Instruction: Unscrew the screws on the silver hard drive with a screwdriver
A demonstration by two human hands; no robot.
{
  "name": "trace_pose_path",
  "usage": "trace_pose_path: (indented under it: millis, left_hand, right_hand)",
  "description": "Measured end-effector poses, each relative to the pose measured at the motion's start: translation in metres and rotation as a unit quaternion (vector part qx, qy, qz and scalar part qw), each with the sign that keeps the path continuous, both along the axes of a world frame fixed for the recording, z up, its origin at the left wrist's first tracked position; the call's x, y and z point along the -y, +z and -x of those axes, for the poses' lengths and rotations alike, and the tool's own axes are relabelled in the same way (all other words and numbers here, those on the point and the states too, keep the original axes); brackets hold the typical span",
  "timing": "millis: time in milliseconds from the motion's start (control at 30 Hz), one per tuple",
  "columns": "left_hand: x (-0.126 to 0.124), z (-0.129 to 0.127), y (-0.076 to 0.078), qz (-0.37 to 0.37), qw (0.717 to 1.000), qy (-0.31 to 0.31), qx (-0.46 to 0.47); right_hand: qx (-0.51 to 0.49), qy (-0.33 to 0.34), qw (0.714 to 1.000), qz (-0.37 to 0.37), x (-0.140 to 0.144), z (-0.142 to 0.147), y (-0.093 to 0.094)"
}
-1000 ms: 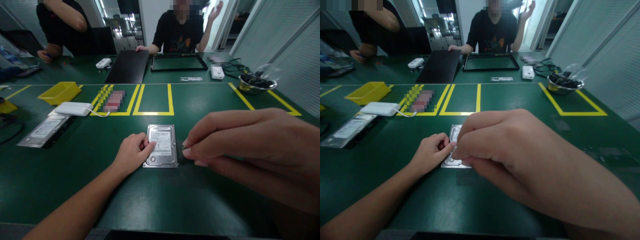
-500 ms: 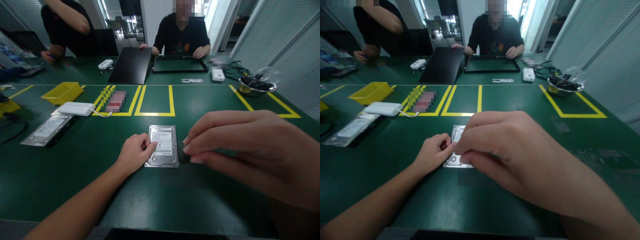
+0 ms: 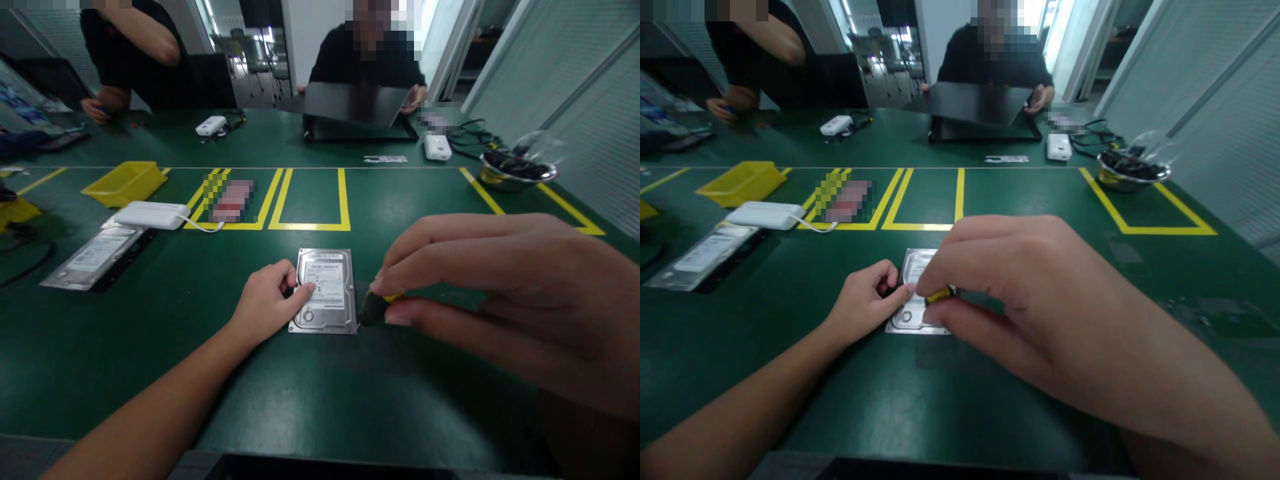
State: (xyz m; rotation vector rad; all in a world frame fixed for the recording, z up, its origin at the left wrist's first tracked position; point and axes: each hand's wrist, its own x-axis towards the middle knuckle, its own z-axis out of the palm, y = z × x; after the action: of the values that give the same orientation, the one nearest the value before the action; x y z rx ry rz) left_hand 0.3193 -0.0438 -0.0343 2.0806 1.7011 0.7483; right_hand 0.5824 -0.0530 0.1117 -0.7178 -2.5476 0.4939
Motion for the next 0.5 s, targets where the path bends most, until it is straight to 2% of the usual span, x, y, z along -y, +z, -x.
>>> trace_pose_path:
  millis: [500]
  left_hand:
    - [-0.0004,0.0001,0.0008,-0.002,1.000,-0.007,0.001]
  right_hand:
    - [0.016,0.004,1.000,0.002,0.0017,-0.0019,0.0026]
